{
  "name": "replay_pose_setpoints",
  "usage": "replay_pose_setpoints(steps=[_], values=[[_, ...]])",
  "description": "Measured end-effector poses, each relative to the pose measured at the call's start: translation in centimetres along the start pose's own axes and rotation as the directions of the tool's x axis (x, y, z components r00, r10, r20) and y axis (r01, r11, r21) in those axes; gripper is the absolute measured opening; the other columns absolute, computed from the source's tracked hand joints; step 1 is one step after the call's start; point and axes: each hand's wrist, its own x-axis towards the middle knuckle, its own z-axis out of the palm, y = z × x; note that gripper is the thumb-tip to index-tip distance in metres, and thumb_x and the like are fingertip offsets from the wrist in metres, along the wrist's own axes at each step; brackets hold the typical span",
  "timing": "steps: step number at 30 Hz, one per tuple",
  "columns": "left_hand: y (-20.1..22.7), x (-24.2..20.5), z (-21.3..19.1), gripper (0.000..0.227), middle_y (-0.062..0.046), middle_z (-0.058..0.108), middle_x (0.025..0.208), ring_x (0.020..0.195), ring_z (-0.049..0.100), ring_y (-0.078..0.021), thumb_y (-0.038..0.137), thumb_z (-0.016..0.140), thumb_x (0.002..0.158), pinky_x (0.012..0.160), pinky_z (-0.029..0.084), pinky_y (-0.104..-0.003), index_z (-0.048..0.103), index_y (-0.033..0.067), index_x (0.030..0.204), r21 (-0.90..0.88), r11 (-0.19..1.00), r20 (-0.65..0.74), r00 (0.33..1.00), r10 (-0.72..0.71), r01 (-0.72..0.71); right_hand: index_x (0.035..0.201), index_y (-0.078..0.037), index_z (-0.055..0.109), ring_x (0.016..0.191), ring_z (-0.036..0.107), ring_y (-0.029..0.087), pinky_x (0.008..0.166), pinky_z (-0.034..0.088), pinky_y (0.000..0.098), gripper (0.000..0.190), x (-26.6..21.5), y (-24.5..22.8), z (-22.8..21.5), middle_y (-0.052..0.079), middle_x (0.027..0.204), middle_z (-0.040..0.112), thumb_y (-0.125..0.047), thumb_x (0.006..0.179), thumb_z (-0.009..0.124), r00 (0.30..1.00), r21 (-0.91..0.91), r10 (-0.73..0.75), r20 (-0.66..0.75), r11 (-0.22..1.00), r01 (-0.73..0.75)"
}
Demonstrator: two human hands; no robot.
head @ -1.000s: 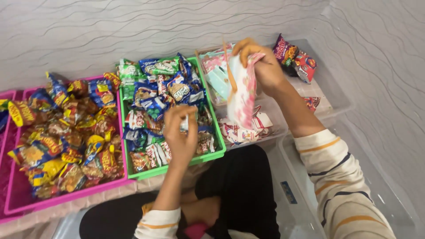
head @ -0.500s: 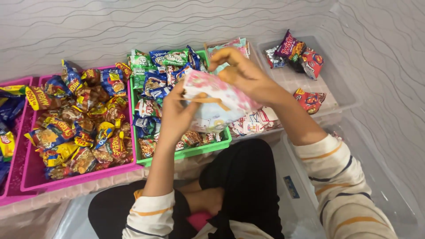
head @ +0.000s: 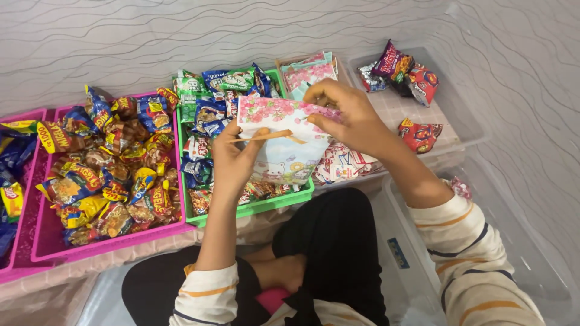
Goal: Packing various snack packets into small gift bags and organizing them in bins
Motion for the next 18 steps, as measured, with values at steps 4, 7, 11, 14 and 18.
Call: replay_pose_setpoints(steps=[4, 7, 11, 14, 18], values=[[3.0, 0.0, 1.5, 0.015, -0.009, 0.066, 0.085, 0.087, 0.057, -0.017, 0.0, 0.076, 0.089, 0.084, 0.053, -0.036, 0.072, -0.0038, 0.103, -0.022, 1.0, -0.009, 1.0, 0.018, -0.019, 0.098, -0.003, 0.072, 0.091, 0.067, 0.027, 0.084, 0.053, 0.0384, 0.009, -0.1, -1.0, 0.1, 0.012, 0.097, 0.066, 0.002, 0.091, 0.075, 0.997, -0.068, -0.074, 0.01, 0.995, 0.075], [2.5, -0.1, 1.6, 0.02, -0.004, 0.07, 0.091, 0.092, 0.056, -0.0099, 0.001, 0.079, 0.087, 0.084, 0.054, -0.031, 0.074, 0.0037, 0.106, -0.032, 0.999, -0.028, 0.999, 0.025, -0.026, 0.099, -0.001, 0.071, 0.09, 0.067, 0.03, 0.083, 0.052, 0.0407, 0.01, -0.1, -0.9, 0.0, 0.014, 0.098, 0.066, -0.003, 0.09, 0.077, 0.997, -0.097, -0.072, 0.033, 0.992, 0.075], [2.8, 0.3, 1.0, 0.03, -0.019, 0.068, 0.111, 0.11, 0.059, -0.029, 0.001, 0.072, 0.093, 0.095, 0.05, -0.044, 0.066, 0.0, 0.122, 0.016, 0.994, 0.056, 0.992, 0.111, -0.112, 0.087, 0.002, 0.069, 0.082, 0.065, 0.036, 0.079, 0.052, 0.045, 0.019, 0.0, 0.0, 0.3, 0.02, 0.096, 0.066, -0.015, 0.094, 0.074, 0.984, -0.111, -0.061, 0.165, 0.991, 0.08], [6.7, 1.2, 0.1, 0.037, -0.026, 0.055, 0.131, 0.134, 0.045, -0.0431, 0.005, 0.056, 0.102, 0.112, 0.036, -0.057, 0.055, 0.001, 0.14, 0.123, 0.959, 0.179, 0.956, 0.232, -0.256, 0.082, 0.001, 0.066, 0.08, 0.066, 0.037, 0.077, 0.053, 0.0421, 0.032, 0.3, 0.3, 0.5, 0.019, 0.093, 0.066, -0.021, 0.104, 0.061, 0.983, -0.102, -0.03, 0.179, 0.994, 0.049], [11.5, 2.8, 0.3, 0.03, -0.022, 0.047, 0.132, 0.127, 0.05, -0.0452, 0.023, 0.047, 0.112, 0.11, 0.039, -0.056, 0.071, 0.0086, 0.124, 0.321, 0.855, 0.362, 0.887, 0.286, -0.407, 0.085, -0.002, 0.07, 0.086, 0.068, 0.042, 0.077, 0.055, 0.0453, 0.028, 1.3, 2.2, 1.5, 0.019, 0.095, 0.068, -0.022, 0.103, 0.06, 0.975, -0.219, -0.071, 0.213, 0.969, 0.118]])
